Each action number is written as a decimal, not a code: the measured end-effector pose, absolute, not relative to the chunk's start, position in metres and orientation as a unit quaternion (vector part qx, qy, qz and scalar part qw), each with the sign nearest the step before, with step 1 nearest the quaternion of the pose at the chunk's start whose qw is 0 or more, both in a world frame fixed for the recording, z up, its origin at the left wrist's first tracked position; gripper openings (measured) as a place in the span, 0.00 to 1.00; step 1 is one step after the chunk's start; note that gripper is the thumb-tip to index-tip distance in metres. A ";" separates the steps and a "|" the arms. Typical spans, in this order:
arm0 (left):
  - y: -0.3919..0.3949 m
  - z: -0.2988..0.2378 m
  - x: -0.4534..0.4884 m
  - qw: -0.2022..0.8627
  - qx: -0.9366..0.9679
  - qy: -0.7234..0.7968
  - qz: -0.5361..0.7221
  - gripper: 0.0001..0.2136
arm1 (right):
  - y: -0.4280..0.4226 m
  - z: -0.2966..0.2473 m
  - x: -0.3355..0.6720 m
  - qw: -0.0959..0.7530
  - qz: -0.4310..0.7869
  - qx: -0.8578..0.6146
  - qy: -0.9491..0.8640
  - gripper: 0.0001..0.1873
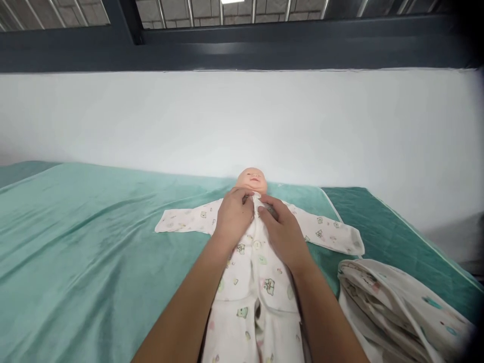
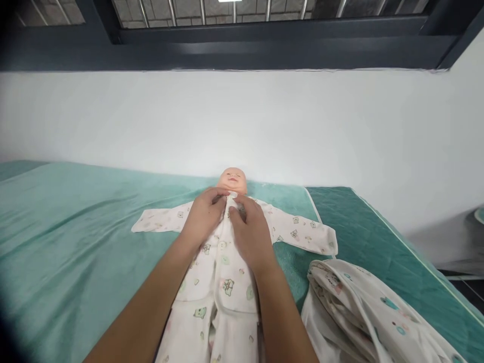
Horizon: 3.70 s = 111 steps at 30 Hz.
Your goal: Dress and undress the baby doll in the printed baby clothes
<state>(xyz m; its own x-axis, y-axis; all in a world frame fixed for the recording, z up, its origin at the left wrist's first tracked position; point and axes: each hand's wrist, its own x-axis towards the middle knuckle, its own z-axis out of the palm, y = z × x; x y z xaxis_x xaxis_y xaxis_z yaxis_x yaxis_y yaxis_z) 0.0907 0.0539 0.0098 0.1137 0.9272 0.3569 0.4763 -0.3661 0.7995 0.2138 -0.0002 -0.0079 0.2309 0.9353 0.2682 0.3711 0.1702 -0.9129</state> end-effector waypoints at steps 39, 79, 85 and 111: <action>0.047 0.018 0.090 0.365 0.677 0.465 0.438 0.09 | -0.002 -0.006 0.211 0.572 0.280 -0.596 -0.488 0.11; 0.046 0.017 0.093 0.292 0.694 0.516 0.408 0.08 | -0.001 -0.011 0.211 0.539 0.213 -0.611 -0.540 0.16; 0.046 0.018 0.093 0.289 0.699 0.516 0.402 0.08 | -0.001 -0.010 0.211 0.539 0.216 -0.611 -0.539 0.16; 0.048 0.014 0.093 0.346 0.665 0.517 0.412 0.04 | 0.005 -0.013 0.214 0.503 0.231 -0.613 -0.564 0.21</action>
<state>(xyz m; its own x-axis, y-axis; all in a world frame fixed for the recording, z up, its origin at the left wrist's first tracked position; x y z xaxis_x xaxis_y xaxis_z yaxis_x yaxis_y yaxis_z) 0.0926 0.0483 0.0142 0.1246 0.9738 0.1904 0.4029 -0.2251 0.8871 0.2137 0.0050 -0.0125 0.2581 0.9231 0.2851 0.4588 0.1426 -0.8770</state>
